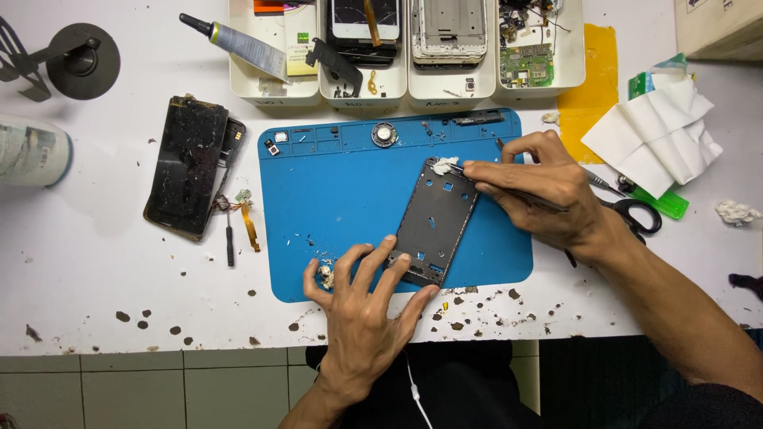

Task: Cleaning and preparing a smartphone frame for reassembly using precision tools and cleaning solution

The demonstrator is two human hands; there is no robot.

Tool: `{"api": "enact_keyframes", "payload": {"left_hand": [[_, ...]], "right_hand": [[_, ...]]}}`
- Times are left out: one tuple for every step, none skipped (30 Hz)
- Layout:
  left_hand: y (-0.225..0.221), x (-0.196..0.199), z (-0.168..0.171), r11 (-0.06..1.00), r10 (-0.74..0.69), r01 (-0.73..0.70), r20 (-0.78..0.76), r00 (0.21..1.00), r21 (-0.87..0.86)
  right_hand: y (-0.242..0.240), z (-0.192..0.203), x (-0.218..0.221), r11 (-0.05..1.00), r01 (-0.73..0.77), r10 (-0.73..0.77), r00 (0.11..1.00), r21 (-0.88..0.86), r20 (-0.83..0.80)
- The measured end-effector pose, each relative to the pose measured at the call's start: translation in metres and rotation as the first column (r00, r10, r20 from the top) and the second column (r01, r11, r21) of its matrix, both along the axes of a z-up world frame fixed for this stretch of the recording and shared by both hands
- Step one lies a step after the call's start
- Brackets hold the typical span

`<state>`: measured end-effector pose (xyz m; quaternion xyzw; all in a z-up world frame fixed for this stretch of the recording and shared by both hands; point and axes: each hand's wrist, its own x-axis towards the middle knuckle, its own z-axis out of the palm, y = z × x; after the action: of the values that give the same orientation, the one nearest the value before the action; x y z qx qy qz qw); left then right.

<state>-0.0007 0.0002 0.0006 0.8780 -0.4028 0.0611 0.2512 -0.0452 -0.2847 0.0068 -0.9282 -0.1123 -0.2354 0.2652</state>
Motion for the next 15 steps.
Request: {"api": "enact_keyframes", "payload": {"left_hand": [[-0.001,0.0,0.0,1.0,0.0,0.0,-0.001,1.0,0.0],[-0.001,0.0,0.0,1.0,0.0,0.0,-0.002,1.0,-0.004],[0.0,0.0,0.0,1.0,0.0,0.0,-0.002,1.0,-0.008],[-0.001,0.0,0.001,1.0,0.001,-0.001,-0.004,1.0,-0.009],[-0.001,0.0,0.001,1.0,0.001,-0.001,-0.008,1.0,-0.006],[0.0,0.0,0.001,1.0,-0.001,0.001,-0.013,1.0,-0.001],[0.0,0.0,0.001,1.0,-0.001,0.001,-0.014,1.0,0.0],[-0.001,0.0,0.001,1.0,0.004,-0.004,-0.001,1.0,-0.008],[-0.001,0.001,0.001,1.0,0.008,-0.008,0.013,1.0,-0.015],[0.0,0.0,0.0,1.0,0.01,-0.009,0.014,1.0,-0.017],[0.0,0.0,-0.001,1.0,0.008,-0.008,0.001,1.0,-0.019],[0.0,-0.001,-0.003,1.0,0.008,-0.009,-0.012,1.0,-0.02],[0.001,0.0,-0.002,1.0,0.011,-0.012,-0.012,1.0,-0.021],[0.001,0.0,-0.002,1.0,0.011,-0.012,-0.006,1.0,-0.019],[0.001,0.0,-0.001,1.0,0.011,-0.011,-0.001,1.0,-0.017]], "right_hand": [[0.001,0.0,0.002,1.0,0.0,0.0,1.0,0.0,-0.001],[0.003,-0.001,0.004,1.0,-0.005,0.005,1.0,0.002,-0.005],[0.005,-0.001,0.006,1.0,-0.009,0.009,1.0,0.004,-0.009],[0.006,-0.001,0.007,1.0,-0.01,0.01,1.0,0.003,-0.01],[0.006,0.0,0.008,1.0,0.002,-0.002,1.0,0.007,-0.015],[0.008,0.001,0.009,1.0,0.016,-0.016,1.0,0.013,-0.02],[0.007,0.001,0.007,1.0,0.016,-0.016,1.0,0.015,-0.021],[0.005,0.001,0.006,1.0,0.015,-0.016,1.0,-0.01,-0.027],[0.004,0.002,0.005,0.999,0.015,-0.016,0.999,-0.035,-0.033],[0.002,0.003,0.002,0.999,0.013,-0.015,0.999,-0.037,-0.031],[-0.001,0.004,0.0,0.997,0.017,-0.019,1.0,-0.07,-0.022],[-0.003,0.005,-0.003,0.995,0.02,-0.021,1.0,-0.102,-0.014],[-0.006,0.006,-0.005,0.994,0.017,-0.018,1.0,-0.104,-0.014],[-0.008,0.008,-0.009,0.989,0.032,-0.037,0.999,-0.142,-0.031],[-0.011,0.009,-0.013,0.982,0.047,-0.057,0.997,-0.181,-0.048]]}}
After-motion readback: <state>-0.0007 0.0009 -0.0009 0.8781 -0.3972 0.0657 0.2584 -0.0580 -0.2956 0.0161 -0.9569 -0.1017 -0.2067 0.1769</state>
